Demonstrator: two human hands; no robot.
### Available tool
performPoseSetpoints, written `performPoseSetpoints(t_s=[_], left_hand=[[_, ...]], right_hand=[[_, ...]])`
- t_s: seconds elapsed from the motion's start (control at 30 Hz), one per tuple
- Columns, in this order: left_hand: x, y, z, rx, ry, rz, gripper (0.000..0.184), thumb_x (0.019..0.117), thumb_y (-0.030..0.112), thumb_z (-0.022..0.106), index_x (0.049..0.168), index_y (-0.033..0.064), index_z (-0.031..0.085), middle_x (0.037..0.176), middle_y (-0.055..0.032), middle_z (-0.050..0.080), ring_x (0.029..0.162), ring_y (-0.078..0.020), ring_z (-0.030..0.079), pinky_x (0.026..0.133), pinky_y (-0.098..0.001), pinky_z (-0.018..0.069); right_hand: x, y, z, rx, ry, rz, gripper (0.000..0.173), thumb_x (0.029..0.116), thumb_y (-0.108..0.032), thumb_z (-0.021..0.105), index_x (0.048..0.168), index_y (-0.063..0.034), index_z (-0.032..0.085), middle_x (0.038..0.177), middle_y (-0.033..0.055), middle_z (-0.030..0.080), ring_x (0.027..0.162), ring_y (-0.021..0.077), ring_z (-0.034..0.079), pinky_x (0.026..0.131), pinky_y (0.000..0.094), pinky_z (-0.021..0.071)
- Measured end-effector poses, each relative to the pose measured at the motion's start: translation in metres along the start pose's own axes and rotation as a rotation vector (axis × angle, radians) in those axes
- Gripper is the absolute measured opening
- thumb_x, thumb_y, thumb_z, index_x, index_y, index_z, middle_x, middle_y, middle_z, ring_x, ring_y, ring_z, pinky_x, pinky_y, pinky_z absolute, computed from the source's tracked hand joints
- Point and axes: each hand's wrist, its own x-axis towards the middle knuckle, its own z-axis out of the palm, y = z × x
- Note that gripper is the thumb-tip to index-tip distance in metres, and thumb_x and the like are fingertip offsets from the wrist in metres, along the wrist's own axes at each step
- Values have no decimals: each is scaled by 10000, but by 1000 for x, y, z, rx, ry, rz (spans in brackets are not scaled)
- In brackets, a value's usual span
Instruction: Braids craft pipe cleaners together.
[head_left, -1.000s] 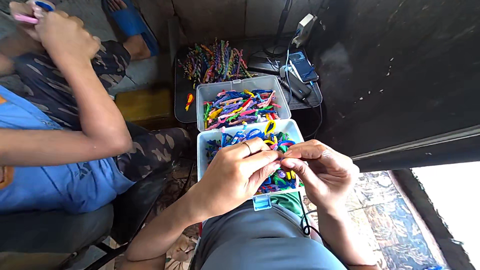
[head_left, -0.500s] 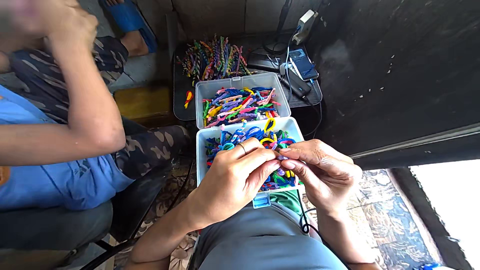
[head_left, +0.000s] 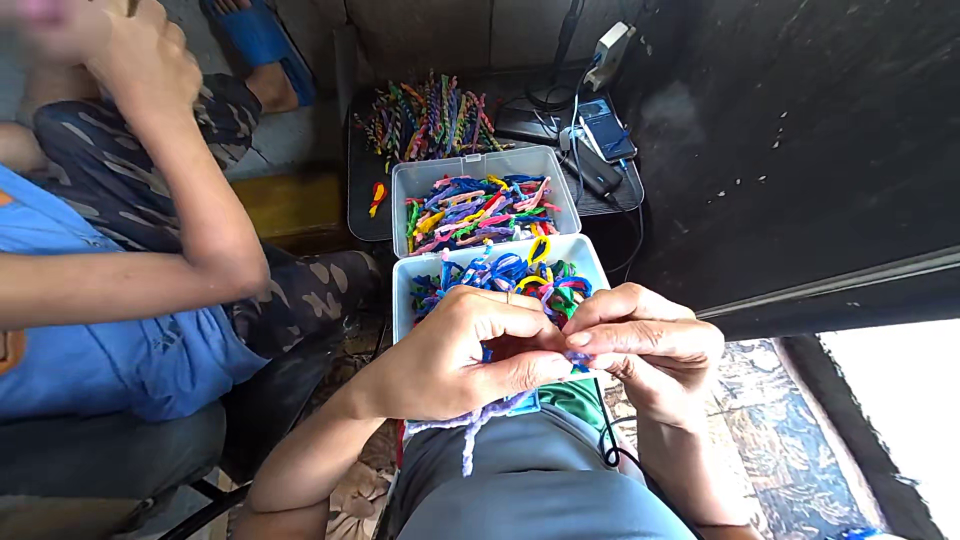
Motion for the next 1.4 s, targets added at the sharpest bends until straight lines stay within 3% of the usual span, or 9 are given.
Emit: performPoseSetpoints(t_s=[0.27, 0.43, 0.6, 0.7, 0.83, 0.93, 1.03, 1.17, 1.4], left_hand=[[1, 1, -6, -40, -113, -64, 156, 1007, 81, 600, 915, -23, 671, 782, 53, 609, 689, 98, 528, 612, -60, 447], [-5, 3, -1, 640, 71, 109, 193, 971, 98, 616, 920, 9, 779, 821, -26, 662, 747, 28, 591, 661, -81, 470], [-10, -1, 1, 1106, -26, 379, 179, 990, 16, 564, 952, -19, 736, 794, -115, 653, 646, -175, 591, 560, -235, 463], [-12, -2, 1, 1285, -116, 485, 194, 982, -63, 509, 975, -61, 703, 830, -143, 688, 648, -218, 623, 562, -277, 492], [-13, -2, 2, 1483, -150, 584, 217, 987, -82, 464, 1006, -77, 680, 873, -148, 706, 651, -221, 604, 558, -298, 466], [-13, -1, 2, 1438, -79, 578, 205, 1003, -55, 476, 1027, -68, 679, 881, -150, 714, 666, -220, 619, 579, -295, 478], [-16, -8, 4, 1233, 77, 485, 165, 1012, 15, 536, 1013, -41, 691, 813, -138, 671, 639, -209, 587, 572, -273, 465], [-19, -9, 10, 844, 187, 306, 204, 1024, 89, 561, 978, -19, 727, 791, -116, 641, 701, -99, 582, 628, -150, 441], [-24, 3, 9, 547, 115, 205, 190, 1006, 72, 588, 963, -54, 723, 841, -112, 652, 792, -14, 589, 717, -78, 446]], right_hand=[[0, -9, -2, -269, -48, -102, 131, 1029, -118, 619, 1074, -53, 724, 1022, 39, 704, 998, 36, 660, 880, 155, 534], [-4, -12, 4, -893, -132, -301, 99, 1017, -69, 587, 1071, -20, 655, 934, 136, 702, 875, 196, 679, 785, 240, 543], [-13, 2, 19, -994, -139, -210, 160, 1017, -90, 482, 939, -22, 605, 735, 98, 586, 637, 189, 570, 561, 257, 451], [-18, 5, 26, -481, -85, 162, 247, 1020, -86, 447, 840, -8, 597, 628, 27, 506, 543, 42, 477, 522, 147, 393], [-15, 10, 24, 819, 14, 784, 297, 1027, -165, 427, 786, -199, 596, 576, -159, 492, 450, -85, 464, 412, 88, 374], [-16, 15, 24, 1135, -6, 784, 247, 1032, -201, 503, 832, -172, 647, 613, -135, 555, 473, -56, 527, 422, 107, 417], [-17, 8, 23, 483, 35, 496, 213, 1082, -202, 490, 932, -146, 631, 717, -121, 612, 597, -65, 577, 543, 111, 486], [-19, 2, 18, -544, 37, -72, 183, 1063, -180, 569, 1114, -7, 600, 951, 79, 666, 877, 40, 662, 799, 141, 545], [-17, -8, 20, -910, -78, -401, 74, 1052, -103, 542, 1058, -32, 562, 944, 138, 646, 871, 203, 668, 811, 248, 551]])
